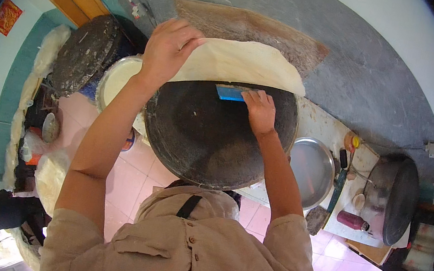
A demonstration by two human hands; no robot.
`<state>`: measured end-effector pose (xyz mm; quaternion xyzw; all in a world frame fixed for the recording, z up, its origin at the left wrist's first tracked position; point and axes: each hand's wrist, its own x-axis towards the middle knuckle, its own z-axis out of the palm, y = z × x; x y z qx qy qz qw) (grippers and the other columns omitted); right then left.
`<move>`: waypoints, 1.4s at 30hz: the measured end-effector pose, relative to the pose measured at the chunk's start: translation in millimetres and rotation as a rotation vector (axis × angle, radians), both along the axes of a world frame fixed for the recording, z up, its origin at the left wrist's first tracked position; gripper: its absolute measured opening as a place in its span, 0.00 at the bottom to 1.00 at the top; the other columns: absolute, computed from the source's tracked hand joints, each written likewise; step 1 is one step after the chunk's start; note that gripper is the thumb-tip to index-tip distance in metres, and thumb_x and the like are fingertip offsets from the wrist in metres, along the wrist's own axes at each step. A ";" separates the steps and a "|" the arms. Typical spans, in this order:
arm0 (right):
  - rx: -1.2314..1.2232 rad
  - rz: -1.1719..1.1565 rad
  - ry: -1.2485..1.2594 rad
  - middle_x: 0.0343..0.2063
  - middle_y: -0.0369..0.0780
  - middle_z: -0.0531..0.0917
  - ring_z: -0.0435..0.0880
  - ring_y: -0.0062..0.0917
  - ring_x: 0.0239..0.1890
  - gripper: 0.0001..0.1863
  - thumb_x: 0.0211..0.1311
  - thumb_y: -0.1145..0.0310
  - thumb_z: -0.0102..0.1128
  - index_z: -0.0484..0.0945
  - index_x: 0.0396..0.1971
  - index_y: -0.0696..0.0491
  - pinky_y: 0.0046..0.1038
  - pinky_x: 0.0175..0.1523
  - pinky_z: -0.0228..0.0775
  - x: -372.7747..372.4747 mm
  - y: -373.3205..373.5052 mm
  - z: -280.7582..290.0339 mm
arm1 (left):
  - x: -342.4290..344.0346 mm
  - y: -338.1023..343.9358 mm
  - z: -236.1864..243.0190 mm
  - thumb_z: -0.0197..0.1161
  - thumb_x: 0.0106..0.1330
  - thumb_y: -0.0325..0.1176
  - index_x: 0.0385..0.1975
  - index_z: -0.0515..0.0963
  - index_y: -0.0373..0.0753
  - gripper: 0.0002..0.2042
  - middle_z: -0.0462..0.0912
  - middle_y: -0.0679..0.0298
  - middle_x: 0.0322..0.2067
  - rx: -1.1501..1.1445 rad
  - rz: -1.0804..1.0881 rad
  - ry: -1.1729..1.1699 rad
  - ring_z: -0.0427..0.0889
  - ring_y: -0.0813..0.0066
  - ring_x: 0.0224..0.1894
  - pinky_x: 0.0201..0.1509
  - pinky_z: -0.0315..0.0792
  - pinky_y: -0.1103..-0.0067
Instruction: The person pours batter onto a hot griddle, spreads it into a thin circle, cooks it, then lifts and folds the crepe before stacking it. They repeat this process multiple times using a ladle, spatula, and scraper.
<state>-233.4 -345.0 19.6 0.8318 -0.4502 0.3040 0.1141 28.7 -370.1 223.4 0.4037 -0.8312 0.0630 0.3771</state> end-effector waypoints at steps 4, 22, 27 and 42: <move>-0.068 -0.015 -0.012 0.39 0.33 0.81 0.77 0.29 0.45 0.14 0.52 0.72 0.57 0.80 0.40 0.49 0.32 0.48 0.69 4.3 -19.9 -16.8 | -4.5 -5.3 6.4 0.66 0.59 0.33 0.28 0.79 0.40 0.05 0.76 0.65 0.26 -0.036 0.000 -0.008 0.76 0.62 0.35 0.42 0.70 0.69; -0.079 -0.097 -0.016 0.41 0.32 0.81 0.76 0.29 0.44 0.16 0.52 0.71 0.56 0.80 0.43 0.48 0.33 0.51 0.68 0.1 -39.1 -19.7 | -14.8 -48.9 26.7 0.63 0.62 0.35 0.29 0.79 0.40 0.06 0.77 0.63 0.27 -0.154 -0.055 -0.087 0.77 0.58 0.35 0.42 0.69 0.66; -0.004 -0.102 -0.108 0.41 0.32 0.83 0.78 0.30 0.46 0.16 0.53 0.74 0.56 0.81 0.42 0.48 0.33 0.50 0.69 4.9 -31.9 -1.4 | -9.9 -57.0 46.6 0.64 0.62 0.35 0.30 0.79 0.38 0.08 0.77 0.60 0.27 -0.250 0.000 -0.047 0.77 0.56 0.32 0.38 0.72 0.67; 0.307 0.220 -1.311 0.47 0.39 0.82 0.76 0.24 0.51 0.11 0.59 0.72 0.65 0.80 0.41 0.58 0.30 0.58 0.66 -25.3 25.5 134.1 | 64.1 58.8 172.1 0.65 0.61 0.21 0.29 0.73 0.32 0.06 0.71 0.64 0.26 -0.233 0.040 0.137 0.69 0.76 0.31 0.36 0.66 0.79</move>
